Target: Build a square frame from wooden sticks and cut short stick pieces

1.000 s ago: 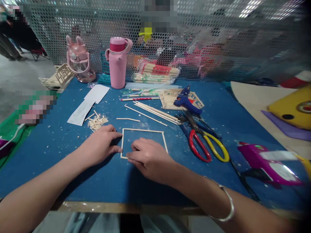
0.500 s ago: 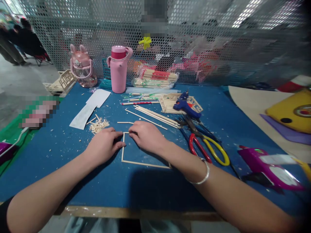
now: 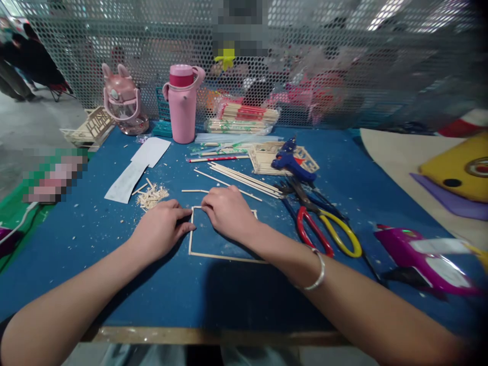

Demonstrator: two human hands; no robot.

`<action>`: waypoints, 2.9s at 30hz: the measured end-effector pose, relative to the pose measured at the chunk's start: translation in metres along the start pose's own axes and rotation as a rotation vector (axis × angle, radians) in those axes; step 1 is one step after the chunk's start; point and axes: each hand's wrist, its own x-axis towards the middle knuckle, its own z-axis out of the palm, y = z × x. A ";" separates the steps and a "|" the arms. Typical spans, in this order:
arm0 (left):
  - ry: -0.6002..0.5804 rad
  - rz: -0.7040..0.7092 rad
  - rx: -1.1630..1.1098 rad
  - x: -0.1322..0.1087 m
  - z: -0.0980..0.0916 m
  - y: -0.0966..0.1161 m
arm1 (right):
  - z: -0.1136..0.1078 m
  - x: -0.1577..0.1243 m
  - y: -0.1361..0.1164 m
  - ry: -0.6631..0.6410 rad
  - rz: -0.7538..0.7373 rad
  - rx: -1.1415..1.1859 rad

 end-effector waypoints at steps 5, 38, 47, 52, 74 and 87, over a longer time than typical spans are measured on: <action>-0.004 0.014 0.008 0.000 0.001 0.000 | -0.001 0.000 -0.003 -0.001 0.003 -0.035; 0.134 0.280 -0.003 -0.012 0.003 0.026 | -0.048 -0.103 0.075 -0.216 0.086 0.372; 0.106 0.266 0.047 -0.006 0.011 0.022 | -0.040 -0.102 0.071 -0.294 0.118 0.210; 0.097 0.251 0.078 -0.003 0.006 0.012 | -0.041 -0.100 0.068 -0.325 0.157 0.192; 0.142 0.130 0.089 0.007 -0.002 0.001 | -0.039 -0.098 0.070 -0.323 0.156 0.169; -0.040 0.233 0.182 0.081 0.032 0.083 | -0.043 -0.097 0.071 -0.404 0.144 0.185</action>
